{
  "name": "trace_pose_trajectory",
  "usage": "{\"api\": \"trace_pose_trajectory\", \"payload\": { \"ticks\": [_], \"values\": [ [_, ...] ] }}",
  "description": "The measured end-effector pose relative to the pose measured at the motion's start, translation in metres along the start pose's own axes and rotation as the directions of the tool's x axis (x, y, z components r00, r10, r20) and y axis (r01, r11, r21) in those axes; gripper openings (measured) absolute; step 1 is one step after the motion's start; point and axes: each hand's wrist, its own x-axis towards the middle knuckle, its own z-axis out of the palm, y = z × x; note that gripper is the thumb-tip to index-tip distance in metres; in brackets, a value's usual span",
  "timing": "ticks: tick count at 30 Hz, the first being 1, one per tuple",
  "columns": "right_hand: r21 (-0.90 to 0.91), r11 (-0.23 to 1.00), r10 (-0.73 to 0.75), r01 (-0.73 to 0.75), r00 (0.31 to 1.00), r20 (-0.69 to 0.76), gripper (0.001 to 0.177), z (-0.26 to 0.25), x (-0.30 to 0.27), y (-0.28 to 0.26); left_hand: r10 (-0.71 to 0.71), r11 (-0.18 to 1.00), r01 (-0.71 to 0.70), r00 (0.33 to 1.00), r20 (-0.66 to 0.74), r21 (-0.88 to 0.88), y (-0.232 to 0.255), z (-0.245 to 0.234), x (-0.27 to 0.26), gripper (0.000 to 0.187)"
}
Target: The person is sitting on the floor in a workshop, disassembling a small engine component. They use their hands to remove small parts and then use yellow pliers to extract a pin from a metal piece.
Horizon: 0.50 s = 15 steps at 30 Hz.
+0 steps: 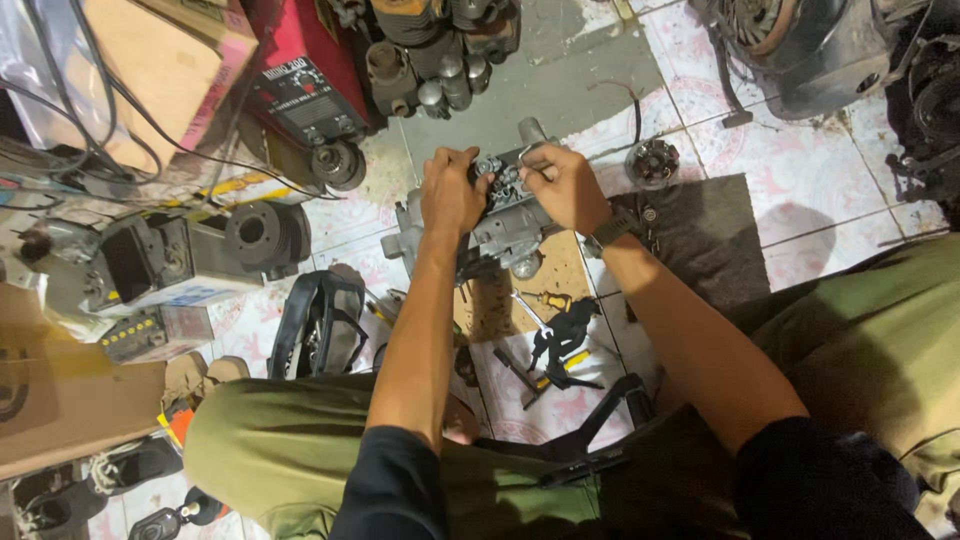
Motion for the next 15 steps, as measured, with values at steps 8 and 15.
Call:
{"api": "trace_pose_trajectory", "payload": {
  "ticks": [8, 15],
  "values": [
    [0.034, 0.998, 0.047, -0.048, 0.999, 0.006, 0.019, -0.004, -0.011, -0.007, -0.006, 0.995, -0.003, 0.996, 0.091, 0.102, 0.011, -0.008, 0.005, 0.028],
    [0.121, 0.990, 0.072, -0.069, 0.997, -0.019, 0.019, -0.004, -0.007, 0.001, 0.015, 0.988, -0.029, 0.996, 0.092, 0.153, 0.020, -0.015, 0.003, 0.029]
  ]
}}
